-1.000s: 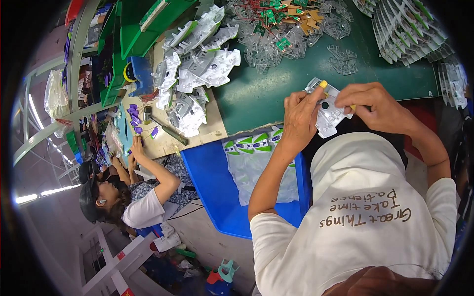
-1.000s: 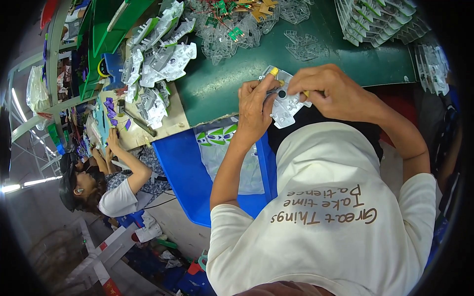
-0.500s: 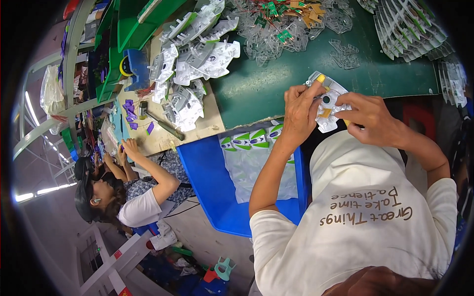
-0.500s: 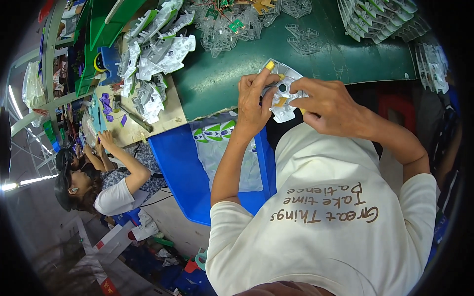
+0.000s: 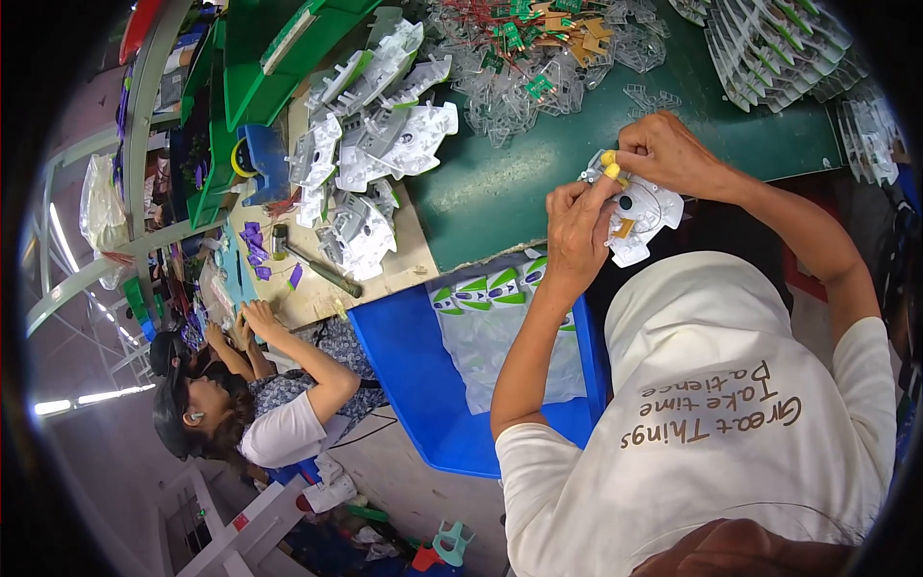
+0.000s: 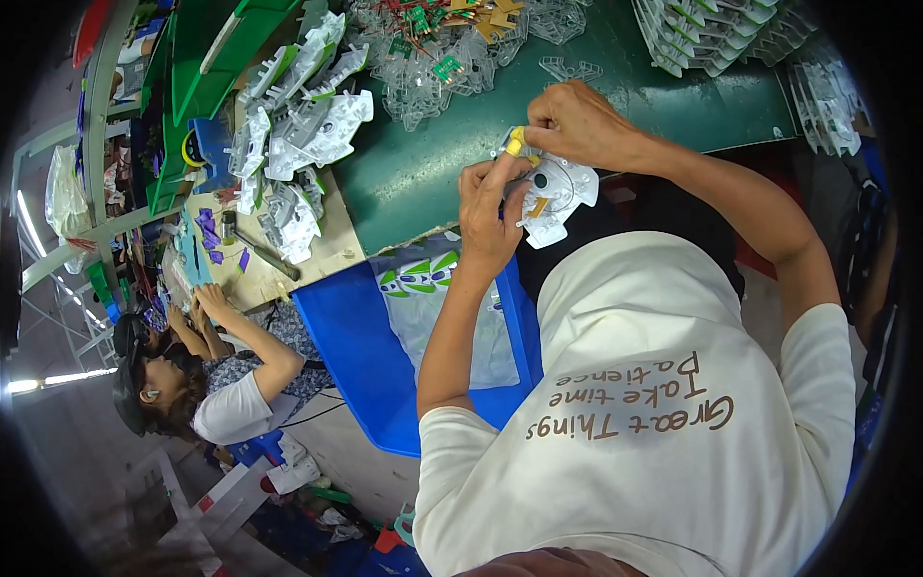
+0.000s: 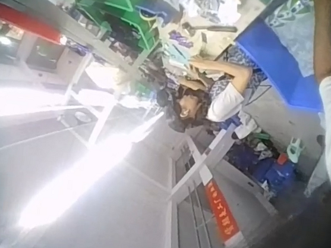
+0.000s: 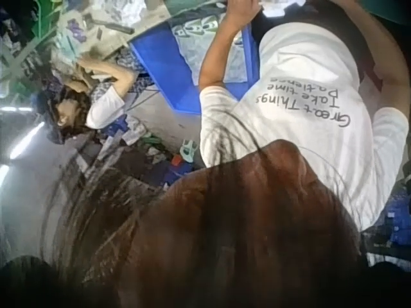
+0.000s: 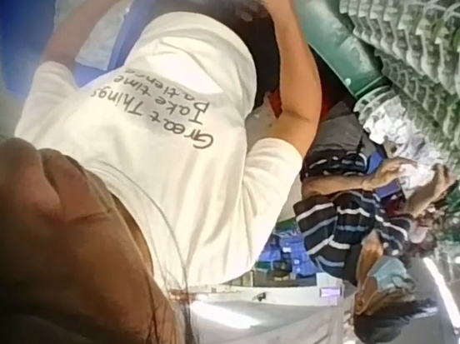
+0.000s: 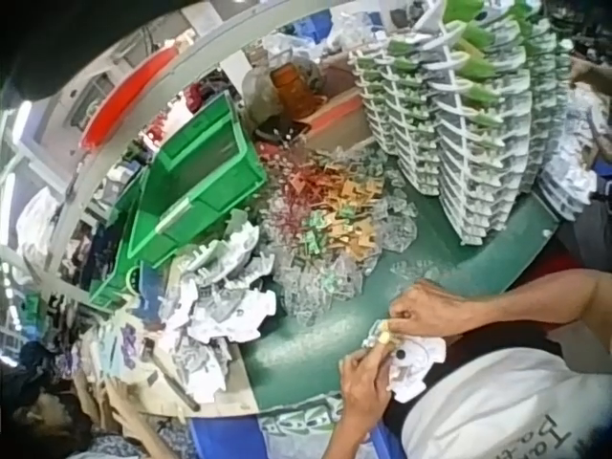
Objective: The person assembles toy components by hand, inserting wired circuit boards into plastic housing parts and stacking the assembled pieces.
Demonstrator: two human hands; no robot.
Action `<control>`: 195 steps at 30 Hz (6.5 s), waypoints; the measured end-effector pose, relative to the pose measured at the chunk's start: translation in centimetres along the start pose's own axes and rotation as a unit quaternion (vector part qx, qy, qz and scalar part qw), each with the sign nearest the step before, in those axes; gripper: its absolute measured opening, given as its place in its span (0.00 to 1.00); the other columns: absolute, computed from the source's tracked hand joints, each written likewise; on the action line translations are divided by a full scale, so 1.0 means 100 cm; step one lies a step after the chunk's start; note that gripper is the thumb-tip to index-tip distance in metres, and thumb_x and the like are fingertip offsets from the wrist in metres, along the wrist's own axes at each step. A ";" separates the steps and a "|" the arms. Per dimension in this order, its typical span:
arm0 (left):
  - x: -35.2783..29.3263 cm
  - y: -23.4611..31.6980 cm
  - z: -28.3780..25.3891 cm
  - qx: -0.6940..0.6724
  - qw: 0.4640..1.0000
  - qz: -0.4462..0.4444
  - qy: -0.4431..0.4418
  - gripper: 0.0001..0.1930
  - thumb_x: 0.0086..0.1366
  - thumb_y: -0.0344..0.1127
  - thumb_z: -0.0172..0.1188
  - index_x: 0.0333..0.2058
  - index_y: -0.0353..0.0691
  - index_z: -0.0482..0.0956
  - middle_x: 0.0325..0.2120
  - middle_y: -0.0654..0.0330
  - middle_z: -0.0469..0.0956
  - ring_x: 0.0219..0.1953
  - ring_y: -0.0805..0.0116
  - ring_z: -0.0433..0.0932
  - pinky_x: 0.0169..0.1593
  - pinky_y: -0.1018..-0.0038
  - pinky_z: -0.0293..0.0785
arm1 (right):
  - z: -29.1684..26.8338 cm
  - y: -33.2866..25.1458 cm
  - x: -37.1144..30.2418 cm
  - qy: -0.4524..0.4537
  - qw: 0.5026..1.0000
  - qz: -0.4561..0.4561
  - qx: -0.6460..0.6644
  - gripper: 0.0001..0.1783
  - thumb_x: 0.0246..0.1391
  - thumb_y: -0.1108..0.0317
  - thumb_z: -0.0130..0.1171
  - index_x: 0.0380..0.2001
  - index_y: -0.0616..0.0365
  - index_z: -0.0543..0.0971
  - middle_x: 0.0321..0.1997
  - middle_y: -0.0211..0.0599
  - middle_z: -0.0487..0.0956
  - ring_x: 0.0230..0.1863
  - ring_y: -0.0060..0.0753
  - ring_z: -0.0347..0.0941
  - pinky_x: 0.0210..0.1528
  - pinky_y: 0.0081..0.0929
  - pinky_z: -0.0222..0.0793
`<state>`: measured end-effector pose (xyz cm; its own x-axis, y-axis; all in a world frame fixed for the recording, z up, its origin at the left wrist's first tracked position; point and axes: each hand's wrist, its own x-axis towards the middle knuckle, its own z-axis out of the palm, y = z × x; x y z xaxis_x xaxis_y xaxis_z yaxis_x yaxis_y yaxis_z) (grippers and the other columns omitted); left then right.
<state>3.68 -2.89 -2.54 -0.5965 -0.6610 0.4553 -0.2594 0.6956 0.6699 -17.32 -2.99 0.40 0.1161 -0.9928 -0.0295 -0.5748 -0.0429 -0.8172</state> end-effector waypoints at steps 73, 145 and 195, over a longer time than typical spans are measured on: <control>0.029 0.003 0.019 -0.061 0.995 -0.022 0.081 0.09 0.52 0.19 0.66 0.33 0.34 0.80 0.29 0.56 0.81 0.30 0.57 0.76 0.36 0.66 0.72 | 0.015 -0.034 0.090 0.243 0.952 -0.163 -0.088 0.07 0.49 0.70 0.63 0.28 0.63 0.79 0.26 0.39 0.79 0.22 0.38 0.75 0.27 0.36 0.70; 0.051 -0.050 -0.094 0.558 0.820 -0.115 0.061 0.21 0.57 0.30 0.56 0.51 0.39 0.75 0.52 0.57 0.73 0.62 0.57 0.66 0.64 0.46 0.46 | -0.034 -0.028 -0.033 -0.100 0.946 0.030 0.307 0.02 0.58 0.74 0.56 0.35 0.60 0.75 0.25 0.18 0.68 0.23 0.07 0.59 0.23 0.13 0.53; 0.007 -0.014 -0.055 0.137 0.973 -0.137 0.124 0.18 0.62 0.21 0.59 0.52 0.31 0.76 0.46 0.46 0.79 0.43 0.53 0.81 0.47 0.65 0.76 | -0.022 -0.023 -0.036 -0.075 0.947 -0.213 -0.229 0.12 0.42 0.79 0.57 0.34 0.62 0.75 0.38 0.40 0.73 0.35 0.46 0.77 0.33 0.41 0.73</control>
<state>7.82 -5.84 0.04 -0.2844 -0.8556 0.4324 -0.5962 0.5111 0.6192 -18.19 0.44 3.64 0.5102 -0.8492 0.1362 -0.7373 -0.5134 -0.4390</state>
